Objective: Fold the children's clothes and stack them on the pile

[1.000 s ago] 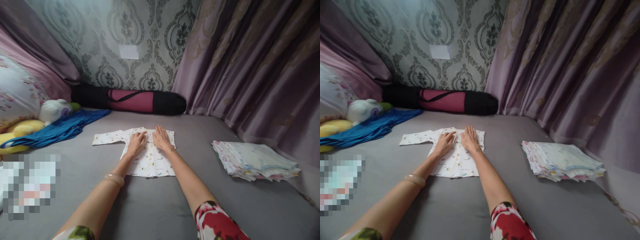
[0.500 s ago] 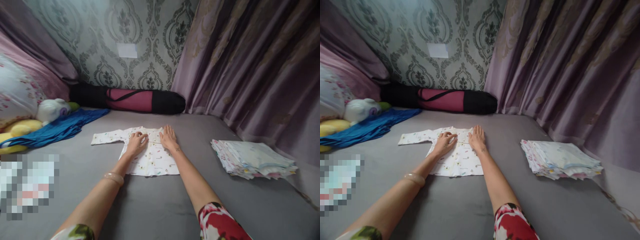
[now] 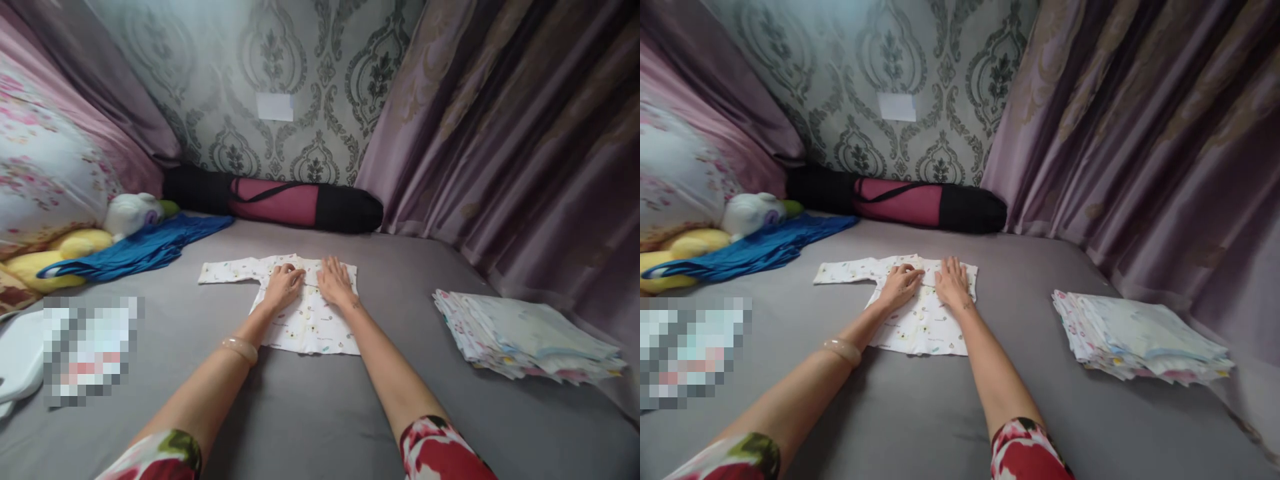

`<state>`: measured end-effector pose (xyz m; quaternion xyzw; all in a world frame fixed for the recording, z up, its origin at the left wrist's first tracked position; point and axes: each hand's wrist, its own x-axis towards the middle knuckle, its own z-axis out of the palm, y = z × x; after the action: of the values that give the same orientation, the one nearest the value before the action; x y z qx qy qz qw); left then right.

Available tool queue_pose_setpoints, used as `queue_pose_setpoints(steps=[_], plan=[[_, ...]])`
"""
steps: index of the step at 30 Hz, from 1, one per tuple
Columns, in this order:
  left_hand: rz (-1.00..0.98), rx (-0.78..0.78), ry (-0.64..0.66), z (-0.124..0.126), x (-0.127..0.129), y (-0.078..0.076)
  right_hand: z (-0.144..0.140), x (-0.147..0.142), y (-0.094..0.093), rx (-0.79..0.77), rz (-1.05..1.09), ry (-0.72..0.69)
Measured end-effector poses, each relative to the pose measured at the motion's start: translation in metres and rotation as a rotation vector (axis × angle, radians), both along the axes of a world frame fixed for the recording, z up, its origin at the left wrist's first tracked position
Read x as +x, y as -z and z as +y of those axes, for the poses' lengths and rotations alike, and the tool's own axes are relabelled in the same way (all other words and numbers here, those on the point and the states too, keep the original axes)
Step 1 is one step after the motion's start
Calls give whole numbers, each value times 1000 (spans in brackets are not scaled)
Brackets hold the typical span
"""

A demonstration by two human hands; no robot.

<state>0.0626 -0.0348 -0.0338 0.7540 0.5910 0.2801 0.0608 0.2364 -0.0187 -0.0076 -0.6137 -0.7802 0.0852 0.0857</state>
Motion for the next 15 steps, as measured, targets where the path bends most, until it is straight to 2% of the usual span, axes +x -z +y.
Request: queue_pose_setpoints(steps=[2, 4, 6, 7, 9, 10, 12, 15], plan=[[-65, -56, 16, 4, -1, -2, -5, -15, 1, -20, 32, -99], [-142, -128, 47, 9, -9, -5, -8, -25, 3, -50, 36, -135], [-208, -178, 57, 13, -25, -11, -7, -28, 5, -66, 23, -140], [-224, -181, 13, 14, -37, -15, -6, -28, 5, -73, 16, -140], [-231, -158, -175, 14, -68, -24, -4, -28, 4, -86, 8, -133], [-204, -138, -325, 12, -86, -28, -3, -29, 4, -77, 8, -128], [-167, -130, -518, 9, -122, -35, 0, -35, 2, 1, 20, -131], [-55, -246, -838, 5, -166, -42, 4, -55, -1, 137, 74, -185]])
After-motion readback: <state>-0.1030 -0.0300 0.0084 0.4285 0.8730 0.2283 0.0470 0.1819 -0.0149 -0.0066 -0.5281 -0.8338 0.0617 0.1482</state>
